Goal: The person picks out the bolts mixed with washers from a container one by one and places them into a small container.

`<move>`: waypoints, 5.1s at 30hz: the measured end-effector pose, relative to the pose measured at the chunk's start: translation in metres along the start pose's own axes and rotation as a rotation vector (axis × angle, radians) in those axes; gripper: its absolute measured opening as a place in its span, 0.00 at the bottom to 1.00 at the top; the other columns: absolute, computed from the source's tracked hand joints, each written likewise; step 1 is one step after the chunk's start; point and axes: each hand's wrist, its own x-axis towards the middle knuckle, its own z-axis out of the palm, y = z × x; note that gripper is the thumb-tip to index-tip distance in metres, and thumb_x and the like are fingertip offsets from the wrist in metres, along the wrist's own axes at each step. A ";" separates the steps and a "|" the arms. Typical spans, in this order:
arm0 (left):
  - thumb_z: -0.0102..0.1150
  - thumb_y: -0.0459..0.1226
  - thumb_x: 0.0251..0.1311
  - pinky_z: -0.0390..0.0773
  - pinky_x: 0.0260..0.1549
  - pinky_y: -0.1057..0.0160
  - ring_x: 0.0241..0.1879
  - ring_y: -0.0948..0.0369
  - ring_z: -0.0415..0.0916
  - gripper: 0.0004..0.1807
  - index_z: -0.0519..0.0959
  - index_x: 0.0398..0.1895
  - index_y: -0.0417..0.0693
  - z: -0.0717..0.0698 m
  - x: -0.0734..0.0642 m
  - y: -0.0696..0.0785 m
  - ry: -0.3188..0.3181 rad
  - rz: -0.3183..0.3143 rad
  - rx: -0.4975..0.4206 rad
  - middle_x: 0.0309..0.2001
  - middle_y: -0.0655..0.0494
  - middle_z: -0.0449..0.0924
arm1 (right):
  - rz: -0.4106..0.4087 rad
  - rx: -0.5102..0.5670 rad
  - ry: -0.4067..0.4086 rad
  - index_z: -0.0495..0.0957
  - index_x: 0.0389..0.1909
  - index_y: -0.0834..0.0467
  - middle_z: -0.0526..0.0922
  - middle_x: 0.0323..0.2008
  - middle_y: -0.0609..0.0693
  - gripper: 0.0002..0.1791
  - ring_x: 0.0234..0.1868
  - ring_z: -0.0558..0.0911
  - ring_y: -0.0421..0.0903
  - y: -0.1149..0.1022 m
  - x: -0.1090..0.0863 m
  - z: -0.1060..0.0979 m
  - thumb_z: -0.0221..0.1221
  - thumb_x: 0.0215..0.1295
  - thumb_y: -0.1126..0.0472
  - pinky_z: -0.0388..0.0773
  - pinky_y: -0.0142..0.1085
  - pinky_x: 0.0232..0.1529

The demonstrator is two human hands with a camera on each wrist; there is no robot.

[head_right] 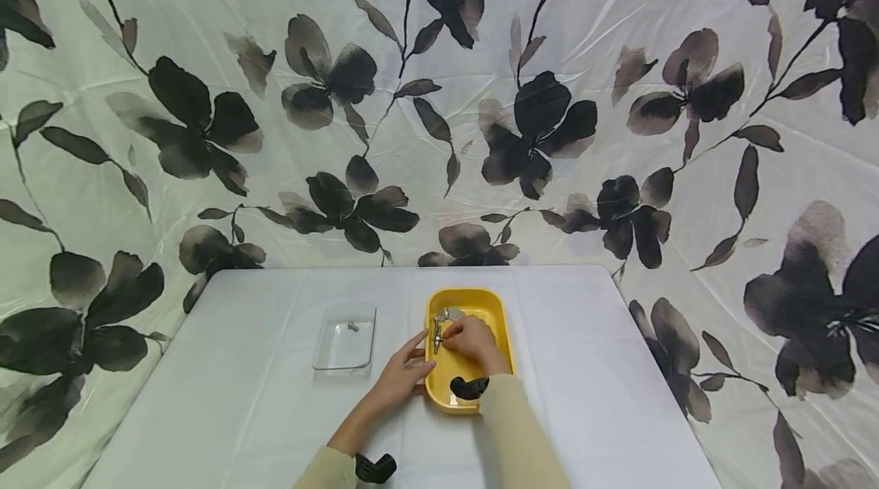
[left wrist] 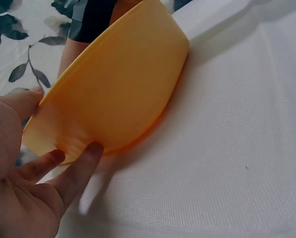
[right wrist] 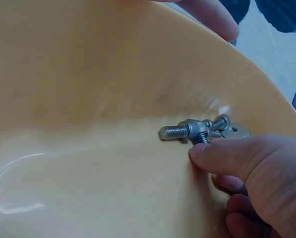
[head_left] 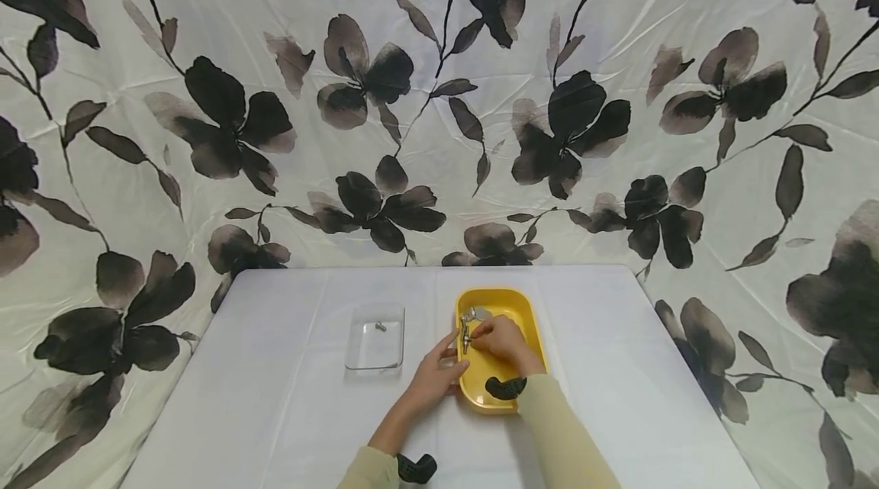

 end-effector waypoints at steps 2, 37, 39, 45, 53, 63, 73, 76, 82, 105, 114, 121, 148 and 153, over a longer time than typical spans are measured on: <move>0.60 0.40 0.66 0.84 0.33 0.57 0.43 0.50 0.80 0.38 0.55 0.76 0.54 0.000 0.000 0.000 0.001 -0.007 0.005 0.61 0.36 0.65 | 0.013 0.003 -0.013 0.87 0.32 0.54 0.83 0.32 0.46 0.03 0.32 0.78 0.44 0.000 -0.001 0.000 0.69 0.58 0.60 0.79 0.33 0.33; 0.57 0.47 0.68 0.80 0.46 0.52 0.54 0.49 0.75 0.28 0.68 0.69 0.53 -0.071 -0.006 0.083 0.119 0.111 0.519 0.60 0.45 0.73 | -0.236 0.032 0.067 0.86 0.33 0.59 0.82 0.27 0.46 0.04 0.26 0.76 0.43 -0.059 0.006 -0.033 0.67 0.60 0.62 0.74 0.33 0.26; 0.56 0.44 0.69 0.79 0.48 0.50 0.55 0.47 0.75 0.26 0.69 0.68 0.51 -0.087 -0.008 0.085 0.154 0.139 0.556 0.60 0.44 0.73 | -0.247 0.039 0.051 0.86 0.32 0.58 0.82 0.27 0.46 0.03 0.25 0.77 0.44 -0.065 0.006 -0.035 0.67 0.60 0.62 0.75 0.33 0.25; 0.53 0.43 0.70 0.76 0.51 0.44 0.58 0.40 0.71 0.26 0.67 0.69 0.46 -0.132 -0.014 0.094 0.218 0.165 0.682 0.63 0.41 0.69 | -0.285 0.046 0.020 0.85 0.32 0.57 0.82 0.27 0.44 0.04 0.26 0.77 0.43 -0.084 0.011 -0.035 0.67 0.60 0.60 0.77 0.33 0.27; 0.51 0.43 0.72 0.76 0.50 0.42 0.58 0.38 0.70 0.28 0.64 0.71 0.43 -0.171 -0.027 0.090 0.272 0.096 0.722 0.63 0.35 0.68 | -0.357 0.065 -0.006 0.86 0.33 0.56 0.82 0.28 0.44 0.02 0.27 0.74 0.44 -0.107 0.017 -0.019 0.67 0.60 0.62 0.74 0.31 0.26; 0.49 0.46 0.72 0.80 0.46 0.49 0.57 0.38 0.71 0.32 0.57 0.74 0.44 -0.193 -0.041 0.067 0.279 -0.036 0.670 0.65 0.34 0.66 | -0.360 0.118 -0.036 0.86 0.34 0.55 0.82 0.28 0.43 0.03 0.28 0.75 0.43 -0.123 0.023 0.005 0.67 0.60 0.62 0.75 0.30 0.28; 0.53 0.53 0.68 0.84 0.38 0.52 0.53 0.41 0.75 0.40 0.52 0.77 0.48 -0.197 -0.047 0.034 0.271 -0.134 0.424 0.66 0.33 0.64 | -0.341 0.137 -0.069 0.86 0.35 0.53 0.82 0.29 0.42 0.03 0.31 0.75 0.42 -0.133 0.024 0.027 0.67 0.61 0.60 0.74 0.29 0.30; 0.53 0.53 0.68 0.84 0.37 0.54 0.53 0.41 0.76 0.40 0.52 0.77 0.49 -0.194 -0.047 0.024 0.286 -0.147 0.398 0.65 0.33 0.65 | -0.352 0.157 -0.074 0.86 0.35 0.54 0.82 0.29 0.43 0.03 0.31 0.75 0.43 -0.136 0.025 0.031 0.67 0.61 0.61 0.74 0.29 0.30; 0.51 0.46 0.71 0.84 0.35 0.56 0.54 0.40 0.74 0.34 0.53 0.76 0.48 -0.187 -0.042 0.012 0.293 -0.141 0.344 0.63 0.33 0.66 | -0.386 0.165 -0.072 0.87 0.34 0.55 0.82 0.28 0.42 0.03 0.28 0.75 0.41 -0.138 0.030 0.044 0.67 0.60 0.62 0.74 0.29 0.27; 0.54 0.40 0.70 0.84 0.32 0.59 0.45 0.50 0.76 0.32 0.59 0.75 0.53 -0.173 -0.036 0.001 0.329 -0.128 0.307 0.59 0.34 0.69 | -0.349 0.184 -0.092 0.87 0.33 0.56 0.81 0.26 0.41 0.03 0.27 0.73 0.38 -0.138 0.032 0.079 0.68 0.59 0.62 0.72 0.28 0.25; 0.56 0.39 0.69 0.84 0.33 0.58 0.47 0.49 0.74 0.31 0.60 0.74 0.53 -0.174 -0.039 -0.003 0.319 -0.108 0.258 0.57 0.36 0.71 | -0.354 0.208 -0.093 0.87 0.33 0.57 0.80 0.24 0.40 0.02 0.25 0.73 0.36 -0.133 0.035 0.091 0.68 0.59 0.63 0.72 0.27 0.23; 0.54 0.39 0.70 0.84 0.34 0.58 0.48 0.48 0.74 0.30 0.61 0.74 0.54 -0.172 -0.042 -0.001 0.332 -0.105 0.270 0.58 0.34 0.70 | -0.375 0.185 -0.062 0.87 0.32 0.57 0.82 0.25 0.41 0.03 0.25 0.74 0.36 -0.135 0.033 0.098 0.69 0.58 0.62 0.73 0.28 0.24; 0.55 0.41 0.70 0.84 0.32 0.60 0.47 0.48 0.75 0.30 0.61 0.74 0.54 -0.170 -0.040 -0.006 0.356 -0.097 0.280 0.55 0.36 0.73 | -0.346 0.166 -0.070 0.86 0.41 0.60 0.81 0.31 0.41 0.10 0.30 0.75 0.39 -0.128 0.034 0.089 0.67 0.61 0.60 0.74 0.29 0.27; 0.52 0.41 0.72 0.84 0.33 0.61 0.49 0.46 0.75 0.30 0.60 0.74 0.51 -0.169 -0.040 -0.002 0.368 -0.098 0.335 0.56 0.36 0.72 | -0.338 0.177 -0.066 0.85 0.42 0.60 0.82 0.32 0.42 0.12 0.31 0.76 0.41 -0.130 0.029 0.069 0.67 0.61 0.58 0.76 0.30 0.29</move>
